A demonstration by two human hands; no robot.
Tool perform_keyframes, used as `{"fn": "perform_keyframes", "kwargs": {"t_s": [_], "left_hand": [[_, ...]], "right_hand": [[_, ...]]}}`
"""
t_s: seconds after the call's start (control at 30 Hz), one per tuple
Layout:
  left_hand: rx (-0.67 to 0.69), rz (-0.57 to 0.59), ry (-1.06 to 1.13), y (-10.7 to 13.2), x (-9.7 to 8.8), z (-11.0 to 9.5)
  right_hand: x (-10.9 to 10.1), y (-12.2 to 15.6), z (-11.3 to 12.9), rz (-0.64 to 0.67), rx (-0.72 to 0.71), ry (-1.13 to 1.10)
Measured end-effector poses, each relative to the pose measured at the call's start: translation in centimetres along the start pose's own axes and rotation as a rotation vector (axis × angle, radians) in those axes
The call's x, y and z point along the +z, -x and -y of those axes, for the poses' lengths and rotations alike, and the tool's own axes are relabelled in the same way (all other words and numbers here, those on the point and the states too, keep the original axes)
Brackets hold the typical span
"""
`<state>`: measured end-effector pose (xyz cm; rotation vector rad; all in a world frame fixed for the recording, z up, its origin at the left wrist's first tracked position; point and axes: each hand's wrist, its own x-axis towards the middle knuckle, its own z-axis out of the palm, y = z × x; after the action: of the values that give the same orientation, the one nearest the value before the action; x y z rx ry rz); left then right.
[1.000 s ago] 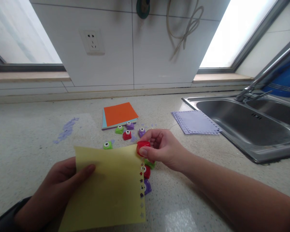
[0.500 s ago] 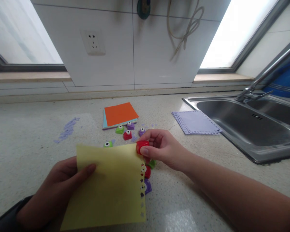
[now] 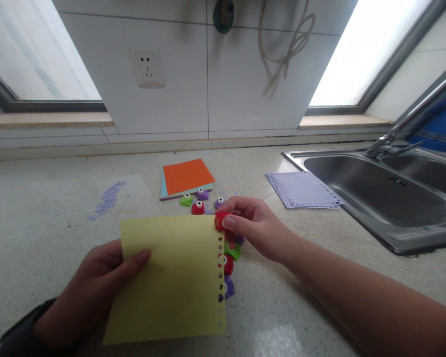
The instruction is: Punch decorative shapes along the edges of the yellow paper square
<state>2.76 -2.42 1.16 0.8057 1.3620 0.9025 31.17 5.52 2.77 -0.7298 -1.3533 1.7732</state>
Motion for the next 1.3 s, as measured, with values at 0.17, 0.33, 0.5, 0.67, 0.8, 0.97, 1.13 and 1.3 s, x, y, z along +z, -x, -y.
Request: {"fn": "perform_keyframes", "kwargs": {"t_s": [0.17, 0.33, 0.5, 0.67, 0.8, 0.97, 1.13, 1.3], "left_hand": [[0.003, 0.008, 0.025, -0.1, 0.1, 0.0], [0.006, 0.023, 0.008, 0.0, 0.1, 0.0], [0.024, 0.015, -0.02, 0.1, 0.1, -0.1], [0.042, 0.01, -0.043, 0.0, 0.1, 0.0], [0.064, 0.011, -0.045, 0.1, 0.3, -0.2], [0.08, -0.027, 0.004, 0.7, 1.2, -0.7], [0.103, -0.051, 0.027, 1.1, 2.0, -1.0], [0.112, -0.049, 0.028, 1.0, 1.8, -0.9]], "right_hand": [[0.0, 0.1, 0.0, 0.0, -0.001, 0.007], [-0.2, 0.0, 0.0, 0.027, -0.022, 0.025], [-0.2, 0.0, -0.2, 0.016, -0.018, 0.021], [0.1, 0.1, -0.1, 0.0, -0.044, 0.034], [0.1, 0.1, 0.1, -0.04, -0.082, 0.062], [0.0, 0.1, 0.2, -0.056, -0.058, 0.059], [0.0, 0.1, 0.1, -0.076, -0.036, 0.062], [-0.1, 0.1, -0.3, -0.059, -0.052, 0.037]]}}
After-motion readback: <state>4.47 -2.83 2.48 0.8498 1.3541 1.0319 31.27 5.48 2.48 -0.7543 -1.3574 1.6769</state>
